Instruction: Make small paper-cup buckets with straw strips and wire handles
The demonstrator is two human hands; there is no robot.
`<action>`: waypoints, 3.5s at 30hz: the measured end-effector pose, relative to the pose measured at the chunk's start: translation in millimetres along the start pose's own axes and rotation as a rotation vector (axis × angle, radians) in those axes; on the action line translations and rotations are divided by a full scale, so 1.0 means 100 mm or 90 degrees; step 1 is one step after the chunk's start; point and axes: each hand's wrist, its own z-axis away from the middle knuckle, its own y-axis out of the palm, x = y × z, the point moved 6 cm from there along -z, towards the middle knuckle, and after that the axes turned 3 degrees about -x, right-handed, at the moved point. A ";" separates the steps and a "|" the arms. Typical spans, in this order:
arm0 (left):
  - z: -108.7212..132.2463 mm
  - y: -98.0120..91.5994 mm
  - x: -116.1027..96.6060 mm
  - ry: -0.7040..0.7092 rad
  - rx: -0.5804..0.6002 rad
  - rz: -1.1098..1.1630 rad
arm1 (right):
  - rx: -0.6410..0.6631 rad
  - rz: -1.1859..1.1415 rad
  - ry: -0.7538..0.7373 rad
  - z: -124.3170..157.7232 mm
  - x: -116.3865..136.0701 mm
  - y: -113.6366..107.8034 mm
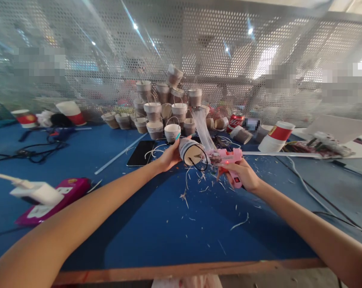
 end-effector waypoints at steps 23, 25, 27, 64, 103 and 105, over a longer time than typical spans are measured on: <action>0.01 0.03 0.00 0.013 0.028 -0.019 | 0.020 0.053 0.060 0.07 -0.05 0.11; 0.00 0.03 0.01 0.016 0.031 -0.021 | 0.017 0.054 0.064 0.06 -0.06 0.11; -0.01 0.02 0.01 0.019 0.027 -0.018 | 0.015 0.056 0.070 0.06 -0.07 0.11; 0.00 0.02 0.02 0.003 0.028 -0.036 | 0.020 0.064 0.083 0.07 -0.11 0.11; -0.01 0.02 0.01 0.013 0.030 -0.025 | -0.033 0.060 0.082 0.06 -0.11 0.05; -0.01 0.02 0.02 0.013 0.028 -0.025 | -0.033 0.058 0.086 0.07 -0.11 0.05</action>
